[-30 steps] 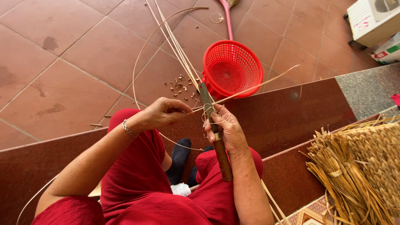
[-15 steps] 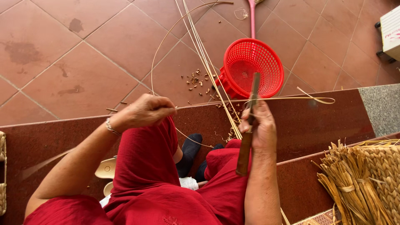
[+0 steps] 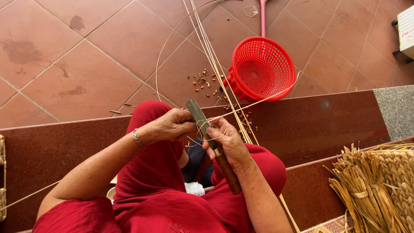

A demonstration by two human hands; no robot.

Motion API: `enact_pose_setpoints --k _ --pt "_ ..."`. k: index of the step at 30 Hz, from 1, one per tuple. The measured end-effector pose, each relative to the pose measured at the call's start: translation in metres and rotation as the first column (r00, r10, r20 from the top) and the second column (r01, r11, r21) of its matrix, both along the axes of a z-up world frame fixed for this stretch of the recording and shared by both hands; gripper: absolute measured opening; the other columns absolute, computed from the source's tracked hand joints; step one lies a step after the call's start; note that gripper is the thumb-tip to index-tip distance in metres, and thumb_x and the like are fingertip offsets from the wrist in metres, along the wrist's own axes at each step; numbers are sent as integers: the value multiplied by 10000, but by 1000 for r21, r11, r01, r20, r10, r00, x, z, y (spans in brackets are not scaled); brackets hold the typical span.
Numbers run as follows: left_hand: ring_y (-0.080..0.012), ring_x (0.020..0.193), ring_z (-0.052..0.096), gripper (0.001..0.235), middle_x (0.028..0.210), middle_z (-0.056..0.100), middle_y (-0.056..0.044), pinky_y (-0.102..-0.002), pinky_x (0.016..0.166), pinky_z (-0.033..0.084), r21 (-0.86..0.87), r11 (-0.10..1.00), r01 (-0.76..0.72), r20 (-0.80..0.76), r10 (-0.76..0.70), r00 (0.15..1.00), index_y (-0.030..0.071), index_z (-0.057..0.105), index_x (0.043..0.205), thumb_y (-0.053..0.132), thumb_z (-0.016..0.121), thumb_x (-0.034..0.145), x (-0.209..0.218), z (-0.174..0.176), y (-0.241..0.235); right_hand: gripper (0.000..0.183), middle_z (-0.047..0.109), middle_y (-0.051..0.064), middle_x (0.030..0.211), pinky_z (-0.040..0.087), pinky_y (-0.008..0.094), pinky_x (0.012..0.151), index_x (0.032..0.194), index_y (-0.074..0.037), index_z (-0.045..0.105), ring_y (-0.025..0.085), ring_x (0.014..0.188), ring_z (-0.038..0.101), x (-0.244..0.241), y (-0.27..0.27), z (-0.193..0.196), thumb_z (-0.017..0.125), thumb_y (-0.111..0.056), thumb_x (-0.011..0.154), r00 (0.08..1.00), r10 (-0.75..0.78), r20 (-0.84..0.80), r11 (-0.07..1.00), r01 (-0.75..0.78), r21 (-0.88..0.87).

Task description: The person sits on the floor and uses a knife to shave thin strips from bamboo rods. The person holds the bamboo in one hand and the knife in the other, repeatedly scraping the surface to produce fine shavings that fall onto the floor.

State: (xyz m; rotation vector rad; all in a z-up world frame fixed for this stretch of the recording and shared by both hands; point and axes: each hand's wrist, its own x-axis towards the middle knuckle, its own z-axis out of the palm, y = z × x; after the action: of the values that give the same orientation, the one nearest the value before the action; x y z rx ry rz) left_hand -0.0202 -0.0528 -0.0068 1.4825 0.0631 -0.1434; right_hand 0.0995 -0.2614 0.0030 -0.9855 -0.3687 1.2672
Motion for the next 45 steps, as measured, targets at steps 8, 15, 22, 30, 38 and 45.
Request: enact_pose_setpoints --k 8,15,22,30,38,45 --pt "-46 572 551 191 734 621 33 -238 497 462 111 993 -43 64 36 997 12 731 1052 168 641 987 -6 7 1 257 695 178 801 508 248 454 1200 7 490 183 491 615 5 -3 5 615 -146 1036 998 -60 22 998 60 29" --pt "-46 514 517 186 601 584 16 -234 453 424 202 978 -47 30 42 999 13 738 1009 180 660 980 -20 17 9 226 695 168 782 500 243 437 1195 -6 495 180 478 616 12 -8 9 599 -131 1037 992 -117 46 993 116 35" --pt "-41 490 519 192 590 603 11 -236 437 421 259 965 -42 4 43 999 18 755 986 181 656 969 -37 28 17 195 689 170 769 492 257 430 1185 -27 508 194 479 615 22 -12 7 596 -123 1039 985 -172 31 985 171 33" --pt "-58 487 525 196 565 617 0 -257 440 431 318 947 -36 -60 58 997 38 780 961 201 673 947 -62 43 29 146 690 182 762 502 285 431 1166 -53 505 203 469 608 31 -17 4 579 -112 1055 972 -234 24 969 232 81" --pt "-53 499 488 191 572 610 34 -257 436 415 369 928 -41 -98 82 992 61 802 951 201 676 922 -84 49 41 137 693 188 776 513 287 441 1174 -71 522 212 477 618 39 -23 6 574 -95 1049 959 -282 -11 954 282 105" --pt "-57 489 417 172 550 519 44 -269 417 340 325 945 -50 -98 87 991 39 809 910 173 702 901 -103 44 61 134 694 196 806 519 295 442 1201 -54 548 221 507 639 48 -32 4 571 -85 1073 948 -313 -54 932 318 176"
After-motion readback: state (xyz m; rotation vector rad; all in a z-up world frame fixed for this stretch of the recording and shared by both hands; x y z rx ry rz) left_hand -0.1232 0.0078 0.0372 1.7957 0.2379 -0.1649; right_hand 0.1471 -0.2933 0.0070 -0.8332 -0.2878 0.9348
